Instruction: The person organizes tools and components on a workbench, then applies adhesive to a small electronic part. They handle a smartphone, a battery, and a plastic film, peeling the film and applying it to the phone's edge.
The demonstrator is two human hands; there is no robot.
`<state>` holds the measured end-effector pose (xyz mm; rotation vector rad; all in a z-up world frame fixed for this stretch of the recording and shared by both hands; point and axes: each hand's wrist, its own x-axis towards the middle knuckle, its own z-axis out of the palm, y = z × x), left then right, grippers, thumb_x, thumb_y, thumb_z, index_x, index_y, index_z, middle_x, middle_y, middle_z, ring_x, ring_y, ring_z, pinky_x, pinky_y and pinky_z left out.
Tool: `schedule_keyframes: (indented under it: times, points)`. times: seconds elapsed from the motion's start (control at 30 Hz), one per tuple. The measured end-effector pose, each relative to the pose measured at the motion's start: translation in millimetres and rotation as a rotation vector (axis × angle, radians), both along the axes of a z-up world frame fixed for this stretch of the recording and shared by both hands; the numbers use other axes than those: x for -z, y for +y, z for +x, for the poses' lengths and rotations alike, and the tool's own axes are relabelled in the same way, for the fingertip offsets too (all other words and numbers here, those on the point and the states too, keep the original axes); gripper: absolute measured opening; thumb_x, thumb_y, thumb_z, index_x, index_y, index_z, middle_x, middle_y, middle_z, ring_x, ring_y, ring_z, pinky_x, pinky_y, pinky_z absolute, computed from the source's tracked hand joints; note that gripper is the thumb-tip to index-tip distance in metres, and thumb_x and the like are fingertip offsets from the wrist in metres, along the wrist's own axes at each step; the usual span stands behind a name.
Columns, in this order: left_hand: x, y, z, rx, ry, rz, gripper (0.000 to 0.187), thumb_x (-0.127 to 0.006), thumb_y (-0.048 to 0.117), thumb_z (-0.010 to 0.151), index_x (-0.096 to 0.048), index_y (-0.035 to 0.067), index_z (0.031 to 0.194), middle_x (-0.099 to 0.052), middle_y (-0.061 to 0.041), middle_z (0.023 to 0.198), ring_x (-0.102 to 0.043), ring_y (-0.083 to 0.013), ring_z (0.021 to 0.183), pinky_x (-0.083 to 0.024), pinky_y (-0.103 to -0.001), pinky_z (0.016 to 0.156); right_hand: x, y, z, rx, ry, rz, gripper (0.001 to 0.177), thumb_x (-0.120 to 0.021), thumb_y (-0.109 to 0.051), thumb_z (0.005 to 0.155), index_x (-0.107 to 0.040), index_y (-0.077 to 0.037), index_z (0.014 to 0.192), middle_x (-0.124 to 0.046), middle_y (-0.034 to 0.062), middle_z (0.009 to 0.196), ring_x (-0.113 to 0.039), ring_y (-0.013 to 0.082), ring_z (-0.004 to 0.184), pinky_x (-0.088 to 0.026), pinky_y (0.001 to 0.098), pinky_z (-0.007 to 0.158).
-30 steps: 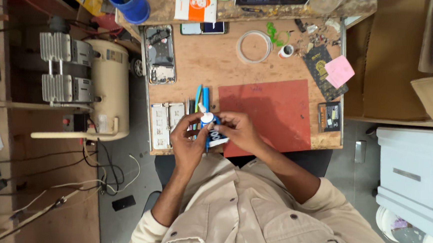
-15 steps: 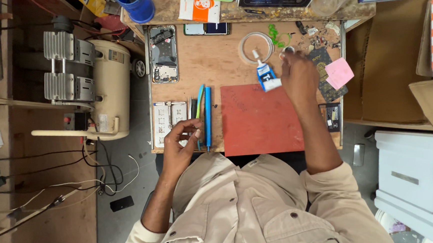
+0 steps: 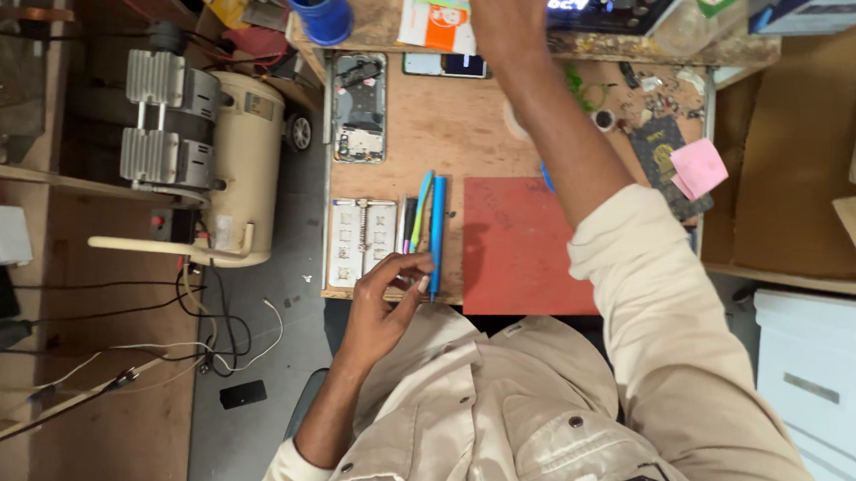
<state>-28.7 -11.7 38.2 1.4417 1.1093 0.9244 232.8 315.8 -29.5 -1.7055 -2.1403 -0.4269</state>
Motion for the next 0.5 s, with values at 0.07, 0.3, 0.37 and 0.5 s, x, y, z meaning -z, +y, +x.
schedule_keyframes:
  times: [0.07,0.3,0.37,0.5]
  points:
    - [1.1,-6.5,-10.3,-0.065,0.031,-0.120,0.030,-0.067,-0.001,0.092,-0.070,0.004,0.122,-0.076,-0.004,0.104,-0.067,-0.0099,0.083,-0.054,-0.025,0.070,-2.6,2.0,5.2,-0.058,0.014,0.010,0.012,-0.065,0.002,0.085,-0.070,-0.006,0.094,-0.064,0.0144,0.089,-0.063,0.0329,0.087,-0.044,0.0510,0.073]
    - [10.9,-7.4,-23.2,-0.102,0.046,-0.116,0.029,-0.067,0.000,0.094,-0.071,0.003,0.122,-0.076,-0.005,0.106,-0.067,-0.0096,0.081,-0.055,-0.025,0.073,-83.5,-78.2,-1.5,-0.334,0.005,0.321,0.003,-0.071,-0.003,0.086,-0.072,-0.005,0.088,-0.063,0.0047,0.097,-0.061,0.0242,0.100,-0.043,0.0410,0.087]
    - [11.3,-7.3,-22.3,-0.089,0.014,-0.067,0.029,-0.066,-0.001,0.094,-0.070,0.002,0.122,-0.076,-0.006,0.107,-0.068,-0.0101,0.086,-0.055,-0.026,0.074,-96.4,-116.6,-4.5,-0.382,0.001,0.317,0.004,-0.073,-0.005,0.089,-0.075,-0.007,0.093,-0.063,0.0031,0.100,-0.059,0.0225,0.100,-0.042,0.0401,0.087]
    - [10.6,-3.5,-15.4,-0.098,0.024,-0.084,0.027,-0.068,0.000,0.093,-0.071,0.002,0.120,-0.076,-0.006,0.107,-0.066,-0.0101,0.079,-0.054,-0.025,0.071,-109.4,-192.2,-12.7,-0.475,-0.056,0.253,0.007,-0.080,-0.011,0.091,-0.076,-0.007,0.095,-0.066,0.0016,0.102,-0.060,0.0201,0.095,-0.042,0.0407,0.084]
